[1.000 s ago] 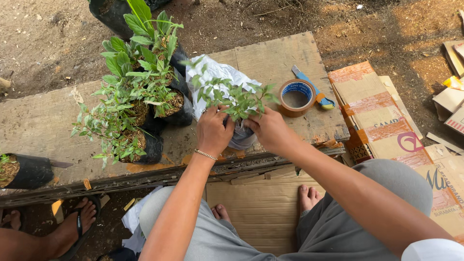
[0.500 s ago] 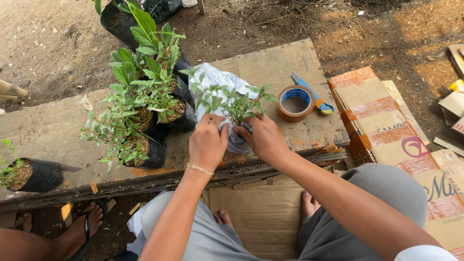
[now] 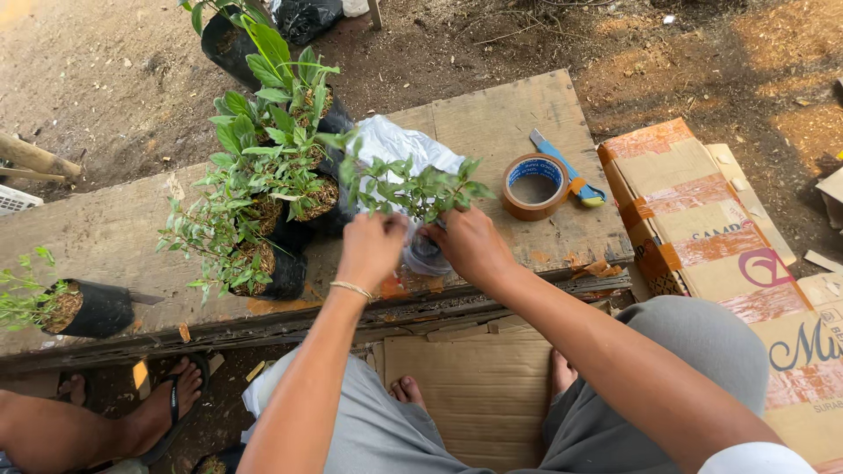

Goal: The person wraps a small potted plant with a white plastic bag and then secures it with brown packing tape. They use a utility knife to cut the tape and continue wrapping the pot until it is fully covered.

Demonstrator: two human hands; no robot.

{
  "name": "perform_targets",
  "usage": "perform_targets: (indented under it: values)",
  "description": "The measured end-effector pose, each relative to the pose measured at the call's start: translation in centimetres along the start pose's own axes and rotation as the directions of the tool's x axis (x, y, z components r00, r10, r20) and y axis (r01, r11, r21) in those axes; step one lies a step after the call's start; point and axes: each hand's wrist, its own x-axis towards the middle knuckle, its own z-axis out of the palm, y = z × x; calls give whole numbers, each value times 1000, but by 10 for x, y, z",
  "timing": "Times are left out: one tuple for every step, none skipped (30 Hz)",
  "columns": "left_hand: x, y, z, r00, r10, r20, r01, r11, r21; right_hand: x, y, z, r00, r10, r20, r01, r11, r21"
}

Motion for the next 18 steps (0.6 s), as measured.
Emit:
perform_targets:
  values:
    - [3, -5, -2, 990, -138, 11, 139, 990, -26, 1, -1, -1, 1000, -15, 1, 15, 1000, 16]
    - [5, -9, -3, 962, -272, 21, 273, 961, -52, 1, -1, -1, 1000, 10, 24, -10, 1000, 4]
    - [6, -13, -4, 954, -301, 2, 296, 936, -190, 1, -1, -2, 998, 33, 46, -32, 999, -10]
    - [6, -17, -2, 943, -333, -10, 312, 893, -325, 2, -1, -2, 996, 58, 68, -56, 998, -23]
    - [5, -21, 0, 930, -368, -14, 323, 833, -450, 2, -1, -1, 998, 35, 51, -34, 999, -11]
    - [5, -24, 4, 924, -382, -36, 314, 806, -501, 2, -1, -1, 999, 16, 33, -16, 1000, 0]
    - [6, -26, 9, 917, -394, -56, 301, 778, -551, 2, -1, 0, 1000, -3, 12, 3, 1000, 9]
    - [5, -29, 14, 909, -410, -77, 287, 748, -598, 3, -1, 1, 1000, -16, 8, 16, 1000, 9]
    - [5, -30, 19, 904, -411, -121, 243, 725, -645, 4, -1, 3, 1000, -28, 4, 28, 1000, 9]
    - [5, -30, 24, 896, -413, -166, 194, 698, -689, 5, -1, 4, 999, -43, 1, 43, 999, 7]
    - [3, -31, 26, 883, -418, -214, 141, 670, -729, 5, 0, 5, 1000, -24, 4, 24, 1000, 4]
    - [1, -33, 27, 856, -393, -335, 142, 803, -579, 6, 0, 6, 1000, -6, 6, 6, 1000, -2]
    - [-1, -34, 26, 828, -339, -446, 150, 902, -406, 7, 1, 7, 1000, 10, 3, -10, 1000, -9]
    - [-4, -33, 24, 798, -263, -542, 169, 961, -217, 8, 1, 7, 1000, -5, 1, 5, 1000, -5]
    - [-13, -31, 22, 815, -274, -510, 174, 956, -235, 8, 2, 8, 1000, -16, 7, 16, 1000, 1]
    - [-22, -29, 20, 833, -279, -477, 174, 952, -252, 8, 3, 8, 1000, -27, 6, 27, 1000, 5]
    - [-25, -24, 17, 852, -268, -450, 158, 951, -267, 8, 4, 8, 999, -42, -15, 42, 999, 4]
    - [-30, -19, 15, 847, -112, -519, 31, 986, -162, 8, 5, 8, 998, -51, -32, 52, 999, 6]
